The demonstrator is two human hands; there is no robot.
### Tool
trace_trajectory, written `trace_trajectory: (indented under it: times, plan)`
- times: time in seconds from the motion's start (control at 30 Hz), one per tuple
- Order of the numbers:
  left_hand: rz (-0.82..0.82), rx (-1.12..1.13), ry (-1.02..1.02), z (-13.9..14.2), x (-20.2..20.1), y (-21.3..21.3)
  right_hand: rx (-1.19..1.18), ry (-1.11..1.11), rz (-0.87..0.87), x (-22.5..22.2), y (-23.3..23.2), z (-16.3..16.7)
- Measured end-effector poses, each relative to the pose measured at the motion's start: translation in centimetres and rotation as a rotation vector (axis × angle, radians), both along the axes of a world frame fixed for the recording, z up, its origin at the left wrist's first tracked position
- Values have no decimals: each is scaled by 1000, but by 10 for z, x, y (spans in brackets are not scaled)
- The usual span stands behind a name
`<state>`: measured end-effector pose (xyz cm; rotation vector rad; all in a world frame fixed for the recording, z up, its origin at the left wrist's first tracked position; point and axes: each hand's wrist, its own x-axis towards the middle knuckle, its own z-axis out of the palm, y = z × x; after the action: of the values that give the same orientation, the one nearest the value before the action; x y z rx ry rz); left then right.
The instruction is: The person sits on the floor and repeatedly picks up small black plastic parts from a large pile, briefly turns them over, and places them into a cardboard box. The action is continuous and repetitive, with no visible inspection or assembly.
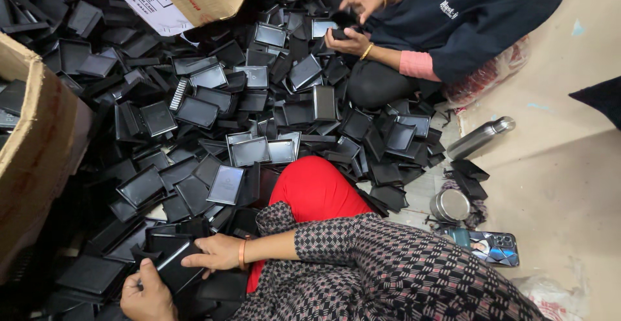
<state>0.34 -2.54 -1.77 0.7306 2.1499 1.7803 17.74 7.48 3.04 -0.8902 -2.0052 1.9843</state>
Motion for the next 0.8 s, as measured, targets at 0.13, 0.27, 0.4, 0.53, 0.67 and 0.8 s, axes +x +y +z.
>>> trace_trajectory:
  times: [0.13,0.27,0.4,0.53,0.67,0.8]
  plan:
    - [6,-13,-78,6,1,1,338,-100,22,3,-3,1]
    - [4,-4,-138,12,0,1,211,28,-28,4,-5,1]
    - [47,-98,-48,23,2,1,189,-3,-31,3,-6,1]
    - [2,-79,-34,34,7,0,498,30,-60,1,-4,8]
    - [-79,33,365,30,0,-1,609,70,-222,1,11,44]
    - [-156,668,-785,13,-14,15,913,311,-463,-12,53,118]
